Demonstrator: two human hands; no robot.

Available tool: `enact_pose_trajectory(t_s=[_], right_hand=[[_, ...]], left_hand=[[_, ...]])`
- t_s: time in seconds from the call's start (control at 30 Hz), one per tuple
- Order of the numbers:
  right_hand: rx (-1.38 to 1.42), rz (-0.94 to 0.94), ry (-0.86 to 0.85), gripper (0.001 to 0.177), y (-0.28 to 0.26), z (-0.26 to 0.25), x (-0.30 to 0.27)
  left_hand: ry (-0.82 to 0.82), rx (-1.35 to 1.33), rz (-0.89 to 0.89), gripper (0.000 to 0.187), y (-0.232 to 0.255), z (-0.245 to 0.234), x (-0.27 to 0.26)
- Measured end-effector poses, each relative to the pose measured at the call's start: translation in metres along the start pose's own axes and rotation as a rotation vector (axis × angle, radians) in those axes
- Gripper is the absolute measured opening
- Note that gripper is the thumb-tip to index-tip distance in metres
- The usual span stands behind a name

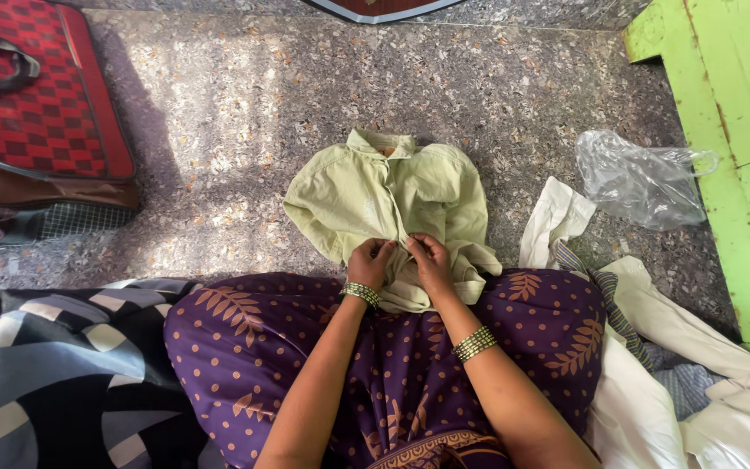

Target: The person buttons a shirt, spreads it flat on the floor, and folds the sides and sleeves inward before completing the fold.

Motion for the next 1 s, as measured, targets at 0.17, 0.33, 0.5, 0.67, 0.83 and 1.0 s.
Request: enact_pose_trajectory(t_s=[0.17,0.33,0.5,0.67,0.83,1.0], right_hand=[[0.082,-0.001,-0.129,0.023,-0.011,0.007,-0.010],[-0.189,-0.178,-0.002,0.020,-0.035,0.007,-0.021],[-0.223,-0.163,-0.017,0.020,-0.040,0.008,-0.025],[-0.150,-0.181,-0.080,0.022,-0.040,0.008,-0.023],[-0.224,-0.163,-0.062,0.019,-0.047,0.009,-0.024],[-0.406,-0.272,0.009,0.018,-0.066,0.011,-0.029]], left_hand=[[0.005,-0.015,0.004,0.034,0.000,-0.005,-0.001],[0.011,0.041,0.025,0.035,0.012,-0.003,-0.008],[-0.006,-0.011,0.008,0.035,0.010,-0.003,-0.006],[-0.076,-0.047,-0.012,0.033,-0.008,0.001,0.002],[-0.153,-0.074,0.062,0.030,-0.018,0.001,0.007],[-0.185,0.072,0.139,0.027,0.011,-0.003,-0.002]])
Point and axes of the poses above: each hand's wrist, its own x-axis towards the middle knuckle, its own z-axis out of the palm, y = z × x, the point moved 4 cm from there along x, towards the middle knuckle, and after that the axes turned 15 degrees about -x, right-handed, at the moved point
